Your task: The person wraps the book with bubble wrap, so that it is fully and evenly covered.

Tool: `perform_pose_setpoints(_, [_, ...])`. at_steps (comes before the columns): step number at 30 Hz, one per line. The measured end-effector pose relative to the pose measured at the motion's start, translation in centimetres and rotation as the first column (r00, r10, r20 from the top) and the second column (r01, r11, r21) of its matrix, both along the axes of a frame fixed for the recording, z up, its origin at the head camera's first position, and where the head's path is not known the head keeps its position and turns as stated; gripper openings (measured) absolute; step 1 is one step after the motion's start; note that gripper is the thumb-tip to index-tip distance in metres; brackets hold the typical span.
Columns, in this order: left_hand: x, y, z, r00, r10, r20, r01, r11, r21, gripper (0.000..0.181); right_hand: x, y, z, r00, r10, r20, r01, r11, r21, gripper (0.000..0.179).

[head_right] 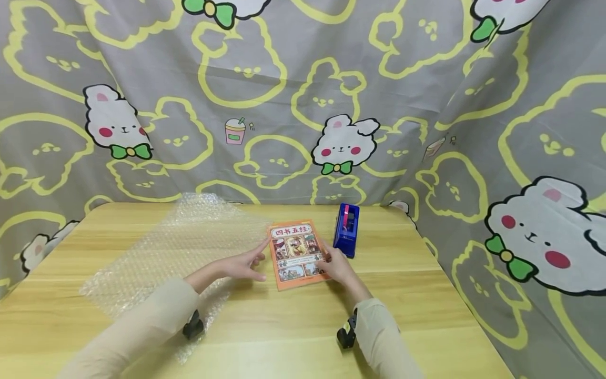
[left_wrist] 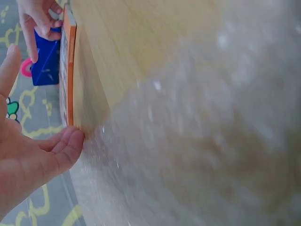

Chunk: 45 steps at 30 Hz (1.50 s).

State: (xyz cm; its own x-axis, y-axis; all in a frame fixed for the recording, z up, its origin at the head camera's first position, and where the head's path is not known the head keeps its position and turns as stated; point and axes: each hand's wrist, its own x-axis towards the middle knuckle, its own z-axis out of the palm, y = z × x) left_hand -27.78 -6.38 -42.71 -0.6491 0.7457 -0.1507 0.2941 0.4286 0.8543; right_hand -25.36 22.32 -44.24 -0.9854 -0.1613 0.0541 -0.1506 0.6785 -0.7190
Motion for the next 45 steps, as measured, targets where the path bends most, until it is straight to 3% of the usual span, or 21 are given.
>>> perform_pose_setpoints(4, [-0.2, 0.8, 0.1, 1.0, -0.017, -0.013, 0.017, 1.0, 0.018, 0.101, 0.0, 0.4, 0.2, 1.0, -0.029, -0.009, 0.029, 0.999, 0.041, 0.069])
perform_pose_setpoints(10, [0.0, 2.2, -0.1, 1.0, 0.011, -0.005, -0.011, 0.999, 0.051, 0.1, 0.1, 0.3, 0.5, 0.998, -0.045, 0.054, 0.043, 0.998, 0.034, 0.075])
perform_pose_setpoints(15, [0.8, 3.5, -0.5, 0.994, 0.099, 0.041, -0.103, 0.99, 0.097, 0.101, 0.4, 0.0, 0.6, 0.987, -0.09, 0.133, 0.087, 0.996, 0.026, 0.08])
perform_pose_setpoints(18, [1.2, 4.4, -0.7, 0.98, 0.182, 0.078, -0.19, 0.975, 0.113, 0.101, 0.6, -0.2, 0.4, 0.982, -0.113, 0.152, 0.109, 0.993, 0.034, 0.082])
perform_pose_setpoints(21, [1.5, 5.3, -0.9, 0.955, 0.249, 0.164, -0.272, 0.952, 0.14, 0.1, 0.8, -0.3, 0.0, 0.982, -0.12, 0.146, 0.114, 0.992, 0.043, 0.083])
perform_pose_setpoints(24, [1.8, 5.9, -1.0, 0.919, 0.285, 0.272, -0.341, 0.922, 0.186, 0.099, 1.0, -0.6, -0.3, 0.984, -0.122, 0.133, 0.115, 0.992, 0.055, 0.084])
perform_pose_setpoints(30, [1.9, 6.7, -0.8, 0.838, 0.315, 0.446, -0.467, 0.837, 0.286, 0.091, 1.2, -0.9, -0.3, 0.986, -0.118, 0.118, 0.11, 0.991, 0.075, 0.083])
perform_pose_setpoints(35, [1.6, 6.6, -1.0, 0.778, 0.314, 0.544, -0.541, 0.775, 0.326, 0.086, 1.4, -0.7, -0.4, 0.985, -0.108, 0.135, 0.1, 0.993, 0.067, 0.083])
perform_pose_setpoints(39, [1.1, 6.4, -1.7, 0.743, 0.314, 0.591, -0.578, 0.746, 0.33, 0.079, 1.4, -0.3, -0.6, 0.986, -0.093, 0.137, 0.088, 0.995, 0.039, 0.084])
perform_pose_setpoints(45, [1.0, 6.4, -2.0, 0.72, 0.342, 0.603, -0.619, 0.71, 0.336, 0.07, 1.3, 0.0, -0.7, 0.988, -0.077, 0.135, 0.076, 0.997, 0.016, 0.082])
